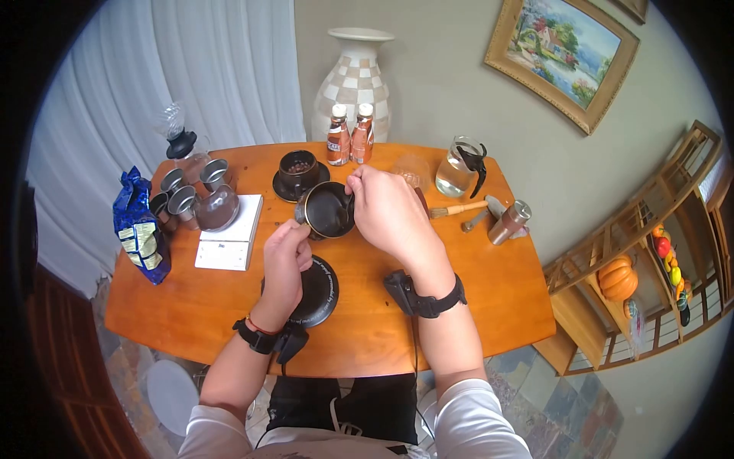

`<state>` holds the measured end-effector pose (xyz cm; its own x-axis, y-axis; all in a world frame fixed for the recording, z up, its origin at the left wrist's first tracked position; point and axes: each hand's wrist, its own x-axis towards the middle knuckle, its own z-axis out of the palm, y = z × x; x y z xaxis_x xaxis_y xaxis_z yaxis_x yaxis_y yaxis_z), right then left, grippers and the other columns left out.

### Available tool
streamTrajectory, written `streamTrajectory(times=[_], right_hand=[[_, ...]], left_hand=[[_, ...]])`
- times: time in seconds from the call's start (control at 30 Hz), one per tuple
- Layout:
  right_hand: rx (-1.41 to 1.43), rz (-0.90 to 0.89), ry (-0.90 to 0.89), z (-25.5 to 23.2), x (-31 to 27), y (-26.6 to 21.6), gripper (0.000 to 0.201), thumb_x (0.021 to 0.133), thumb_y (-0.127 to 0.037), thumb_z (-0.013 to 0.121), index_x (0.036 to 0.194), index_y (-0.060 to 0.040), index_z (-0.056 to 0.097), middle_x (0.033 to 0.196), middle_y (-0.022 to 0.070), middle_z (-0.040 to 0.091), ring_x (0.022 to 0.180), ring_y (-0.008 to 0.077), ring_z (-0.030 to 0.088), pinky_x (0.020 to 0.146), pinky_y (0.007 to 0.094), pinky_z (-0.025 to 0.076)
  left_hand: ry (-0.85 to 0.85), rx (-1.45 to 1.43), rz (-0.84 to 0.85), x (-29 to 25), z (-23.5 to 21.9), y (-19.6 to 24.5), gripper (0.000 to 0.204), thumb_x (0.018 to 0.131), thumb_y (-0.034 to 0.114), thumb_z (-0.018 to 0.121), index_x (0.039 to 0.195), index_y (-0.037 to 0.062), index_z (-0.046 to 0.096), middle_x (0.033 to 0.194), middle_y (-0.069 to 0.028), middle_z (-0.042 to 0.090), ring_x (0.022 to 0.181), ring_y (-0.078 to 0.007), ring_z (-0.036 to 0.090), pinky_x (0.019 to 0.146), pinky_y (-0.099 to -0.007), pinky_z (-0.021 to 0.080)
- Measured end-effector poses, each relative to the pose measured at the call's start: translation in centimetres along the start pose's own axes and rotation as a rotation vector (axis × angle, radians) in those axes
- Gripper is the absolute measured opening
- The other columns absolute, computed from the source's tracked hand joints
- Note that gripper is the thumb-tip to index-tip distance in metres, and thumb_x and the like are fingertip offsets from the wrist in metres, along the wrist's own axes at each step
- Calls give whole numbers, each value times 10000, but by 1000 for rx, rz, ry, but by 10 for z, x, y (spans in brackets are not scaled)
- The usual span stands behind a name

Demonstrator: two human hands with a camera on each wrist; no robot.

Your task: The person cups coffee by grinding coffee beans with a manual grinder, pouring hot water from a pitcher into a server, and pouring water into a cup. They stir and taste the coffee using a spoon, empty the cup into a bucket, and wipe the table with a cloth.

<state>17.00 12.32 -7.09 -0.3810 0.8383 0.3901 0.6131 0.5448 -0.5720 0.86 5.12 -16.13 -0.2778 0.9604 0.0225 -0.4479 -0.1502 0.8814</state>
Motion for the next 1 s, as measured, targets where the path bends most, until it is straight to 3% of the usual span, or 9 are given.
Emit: streamTrajectory(times=[0.13, 0.2, 0.3, 0.47, 0.53, 0.67, 0.73, 0.9, 1.0], right_hand=[[-25, 56, -36, -8, 2, 1, 279, 1030, -163, 504, 905, 32, 659, 771, 214, 695, 764, 404, 692, 746, 469, 545], [257, 153, -162, -13, -2, 3, 289, 1029, -165, 505, 910, 45, 663, 737, 174, 695, 691, 311, 696, 705, 407, 548], [371, 150, -231, -20, -6, 2, 291, 1026, -160, 507, 920, 59, 667, 724, 142, 691, 655, 237, 680, 678, 362, 540], [340, -25, -234, -35, -19, 0, 239, 1013, -167, 550, 967, 31, 677, 780, 153, 704, 725, 313, 690, 697, 398, 535], [149, -188, -126, -38, -22, 2, 183, 1027, -129, 572, 1010, 26, 669, 835, 118, 703, 704, 225, 681, 652, 333, 534], [4, -160, -57, -51, -32, -11, 152, 1000, -105, 588, 990, 21, 673, 849, 160, 698, 727, 316, 684, 669, 372, 532], [-84, -107, 32, -54, -35, -14, 184, 973, -150, 583, 927, 0, 680, 882, 213, 691, 824, 415, 668, 723, 481, 529], [-179, -68, 107, -55, -33, -6, 170, 965, -145, 601, 919, -8, 690, 881, 206, 695, 816, 410, 669, 726, 482, 535], [-180, -123, 99, -54, -28, -1, 146, 974, -111, 615, 993, 3, 704, 848, 183, 699, 784, 376, 688, 682, 399, 531]], left_hand=[[-66, -66, -131, 0, 3, 4, 258, 1007, 150, 598, 785, 136, 467, 658, 59, 382, 512, -46, 321, 475, -226, 230], [-82, -78, -173, -2, 3, 2, 270, 1021, 170, 594, 790, 138, 458, 666, 56, 382, 523, -50, 331, 483, -227, 240], [-197, -133, -191, -2, 2, -1, 266, 1050, 189, 551, 812, 138, 441, 695, 46, 382, 570, -69, 359, 524, -232, 279], [-300, -160, -245, -3, 2, -3, 227, 1074, 229, 526, 875, 143, 461, 731, 43, 388, 613, -80, 383, 555, -240, 311], [-348, -196, -284, -9, 8, -2, 212, 1079, 246, 522, 898, 151, 467, 758, 38, 402, 653, -90, 406, 586, -250, 334], [-452, -278, -368, -18, 11, -2, 193, 1089, 288, 513, 939, 171, 476, 830, 27, 432, 772, -122, 454, 675, -283, 384], [-450, -281, -381, -19, 12, -5, 202, 1088, 300, 515, 935, 173, 477, 838, 25, 434, 780, -129, 454, 687, -288, 383], [-434, -207, -340, -19, 11, -6, 236, 1083, 318, 524, 909, 165, 480, 837, 25, 419, 789, -138, 445, 704, -294, 372], [-446, -58, -267, -18, 10, -7, 268, 1080, 322, 531, 881, 150, 477, 817, 25, 395, 773, -136, 427, 703, -291, 361]])
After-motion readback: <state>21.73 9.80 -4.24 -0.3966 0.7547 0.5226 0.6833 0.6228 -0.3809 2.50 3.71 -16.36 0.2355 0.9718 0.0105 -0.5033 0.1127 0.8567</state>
